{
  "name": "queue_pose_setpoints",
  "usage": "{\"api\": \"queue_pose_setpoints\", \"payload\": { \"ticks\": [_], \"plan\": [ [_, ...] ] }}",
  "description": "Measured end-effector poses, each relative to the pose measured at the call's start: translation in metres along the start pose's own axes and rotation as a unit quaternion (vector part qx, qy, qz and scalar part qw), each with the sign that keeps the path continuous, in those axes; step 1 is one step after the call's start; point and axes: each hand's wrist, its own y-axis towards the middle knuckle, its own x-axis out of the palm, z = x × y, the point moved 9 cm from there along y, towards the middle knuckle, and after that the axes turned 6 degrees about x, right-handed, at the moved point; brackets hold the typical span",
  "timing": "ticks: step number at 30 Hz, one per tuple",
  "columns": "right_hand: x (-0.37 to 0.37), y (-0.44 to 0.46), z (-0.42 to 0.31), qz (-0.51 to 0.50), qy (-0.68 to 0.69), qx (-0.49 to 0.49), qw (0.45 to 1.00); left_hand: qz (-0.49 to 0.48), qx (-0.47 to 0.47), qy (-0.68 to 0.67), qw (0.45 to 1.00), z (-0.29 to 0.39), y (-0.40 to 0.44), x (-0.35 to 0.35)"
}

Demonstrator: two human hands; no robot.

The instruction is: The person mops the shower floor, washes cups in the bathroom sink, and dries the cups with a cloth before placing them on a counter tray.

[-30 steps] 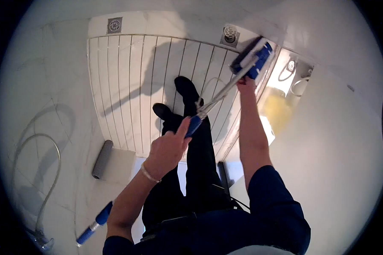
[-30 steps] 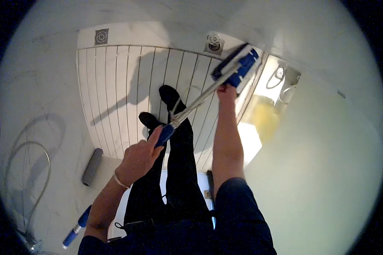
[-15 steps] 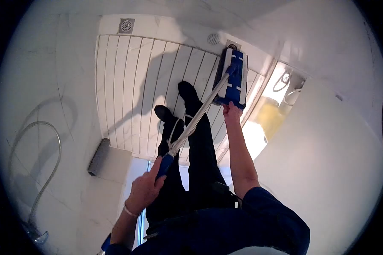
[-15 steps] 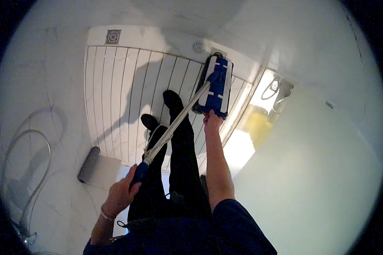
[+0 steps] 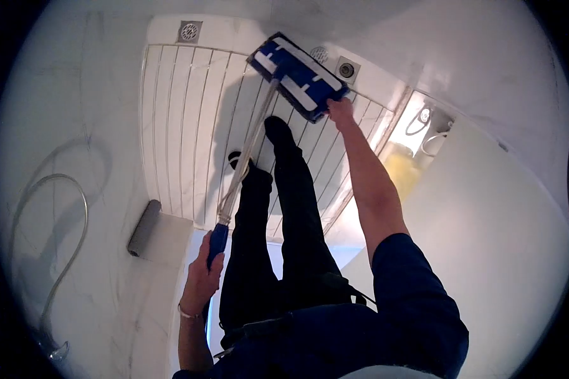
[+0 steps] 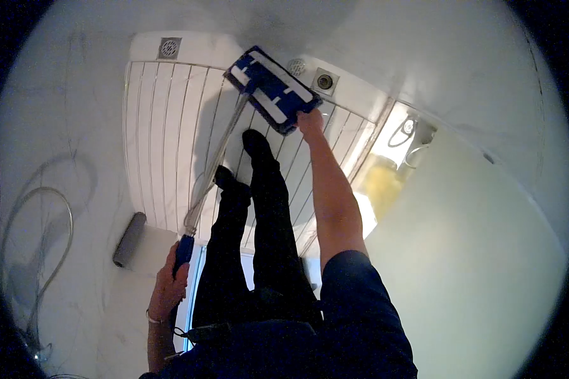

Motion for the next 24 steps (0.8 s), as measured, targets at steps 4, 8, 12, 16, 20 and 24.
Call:
{"api": "queue_pose_setpoints", "payload": {
  "ticks": [4,8,12,16,20,24],
  "plan": [
    [-0.03,-0.035,0.013,-0.018,0.113,0.053,0.992,-0.059,-0.019,-0.092,0.994,-0.003,0.012,0.024],
    [-0.087,-0.031,0.071,-0.003,0.119,0.095,0.988,-0.125,-0.059,-0.121,0.983,0.01,0.016,0.049],
    [-0.146,-0.038,0.079,0.066,0.115,0.067,0.989,-0.165,-0.022,-0.179,0.97,0.017,0.025,0.079],
    [-0.181,-0.038,0.082,0.078,0.108,0.068,0.989,-0.212,-0.015,-0.183,0.96,0.025,0.034,0.093],
    [-0.195,-0.038,0.073,0.107,0.021,0.007,0.994,-0.154,0.068,-0.099,0.981,0.03,0.029,0.09],
    [-0.189,-0.078,0.017,0.192,-0.261,-0.109,0.94,-0.123,0.027,-0.062,0.99,0.038,-0.012,0.055]
  ]
}}
